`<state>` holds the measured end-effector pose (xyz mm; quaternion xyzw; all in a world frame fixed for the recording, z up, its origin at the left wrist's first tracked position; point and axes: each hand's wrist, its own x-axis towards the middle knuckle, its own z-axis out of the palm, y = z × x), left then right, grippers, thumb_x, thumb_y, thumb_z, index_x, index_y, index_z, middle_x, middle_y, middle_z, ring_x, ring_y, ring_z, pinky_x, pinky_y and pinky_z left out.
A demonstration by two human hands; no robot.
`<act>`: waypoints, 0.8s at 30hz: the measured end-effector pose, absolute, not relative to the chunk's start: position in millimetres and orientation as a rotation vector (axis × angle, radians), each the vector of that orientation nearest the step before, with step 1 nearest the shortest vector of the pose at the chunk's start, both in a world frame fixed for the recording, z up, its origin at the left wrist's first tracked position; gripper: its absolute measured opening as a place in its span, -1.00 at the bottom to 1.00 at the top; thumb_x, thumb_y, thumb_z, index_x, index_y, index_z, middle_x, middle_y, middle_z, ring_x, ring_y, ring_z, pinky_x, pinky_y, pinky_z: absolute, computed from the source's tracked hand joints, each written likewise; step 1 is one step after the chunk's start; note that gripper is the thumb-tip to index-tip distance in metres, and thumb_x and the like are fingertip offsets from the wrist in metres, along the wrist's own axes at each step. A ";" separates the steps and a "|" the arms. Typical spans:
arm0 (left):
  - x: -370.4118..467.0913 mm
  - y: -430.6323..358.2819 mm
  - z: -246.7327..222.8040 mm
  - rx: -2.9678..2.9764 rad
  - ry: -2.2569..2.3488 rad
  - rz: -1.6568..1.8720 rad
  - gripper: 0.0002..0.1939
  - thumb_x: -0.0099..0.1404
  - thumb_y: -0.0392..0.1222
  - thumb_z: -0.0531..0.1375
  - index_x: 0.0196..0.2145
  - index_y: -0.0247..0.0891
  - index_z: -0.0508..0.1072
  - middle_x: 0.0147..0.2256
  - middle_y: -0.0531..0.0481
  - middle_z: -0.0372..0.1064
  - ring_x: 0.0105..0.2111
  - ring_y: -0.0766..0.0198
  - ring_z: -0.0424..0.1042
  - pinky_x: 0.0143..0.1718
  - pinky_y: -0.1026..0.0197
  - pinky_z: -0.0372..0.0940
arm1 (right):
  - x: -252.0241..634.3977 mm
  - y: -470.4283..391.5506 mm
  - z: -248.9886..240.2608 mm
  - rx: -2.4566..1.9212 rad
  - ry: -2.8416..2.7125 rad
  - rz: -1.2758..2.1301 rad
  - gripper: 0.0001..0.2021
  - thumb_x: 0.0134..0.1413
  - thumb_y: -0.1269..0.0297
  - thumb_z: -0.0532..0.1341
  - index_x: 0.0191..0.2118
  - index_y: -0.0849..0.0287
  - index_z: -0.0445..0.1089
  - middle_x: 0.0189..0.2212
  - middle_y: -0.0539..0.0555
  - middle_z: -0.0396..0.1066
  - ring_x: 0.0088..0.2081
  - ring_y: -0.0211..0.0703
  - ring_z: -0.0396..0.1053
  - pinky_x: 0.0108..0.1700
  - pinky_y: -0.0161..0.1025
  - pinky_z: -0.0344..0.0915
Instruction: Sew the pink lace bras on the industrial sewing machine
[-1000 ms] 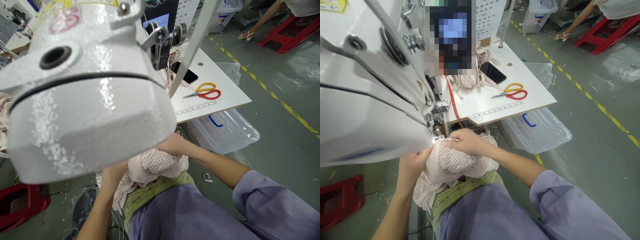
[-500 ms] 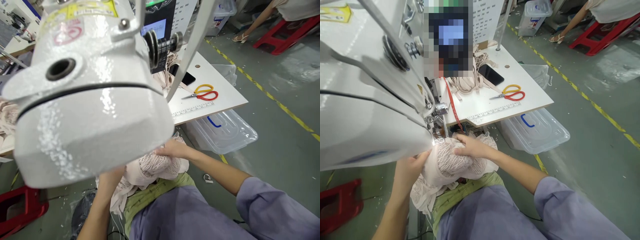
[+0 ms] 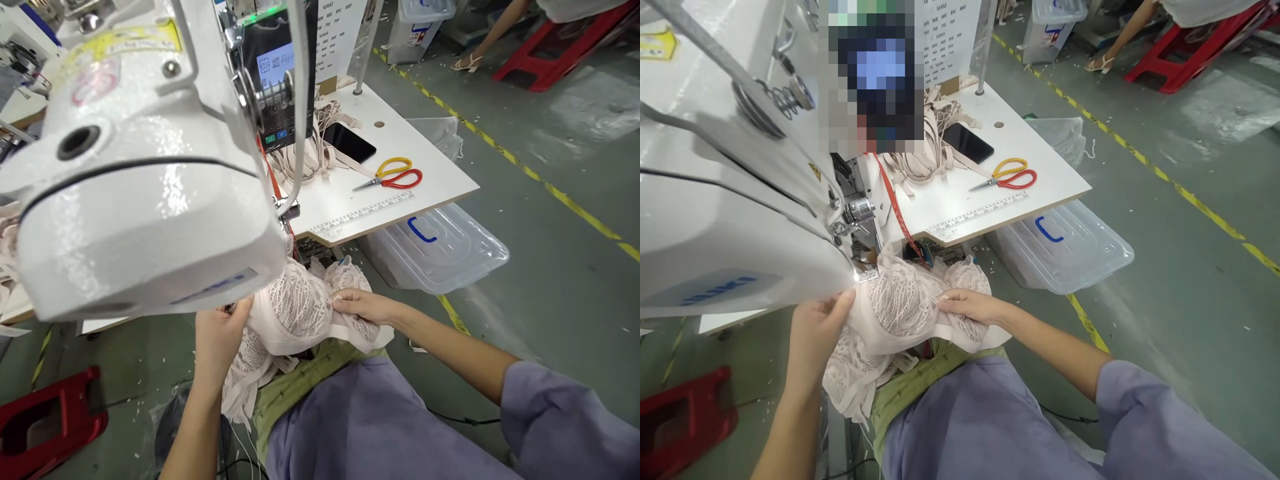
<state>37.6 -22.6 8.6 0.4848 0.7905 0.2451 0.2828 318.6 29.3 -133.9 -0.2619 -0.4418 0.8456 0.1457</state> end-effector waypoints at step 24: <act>74.8 -81.1 2.0 1.839 1.186 0.208 -0.56 0.18 0.24 0.31 -0.24 -0.20 0.53 -0.32 -0.01 0.50 -0.31 0.14 0.49 -0.20 0.14 0.35 | 317.6 12.5 -9.0 -0.251 -2.419 1.862 -0.72 0.30 0.20 0.17 -0.12 0.20 0.60 -0.40 0.07 0.55 -0.42 -0.29 0.40 -0.36 -0.40 0.20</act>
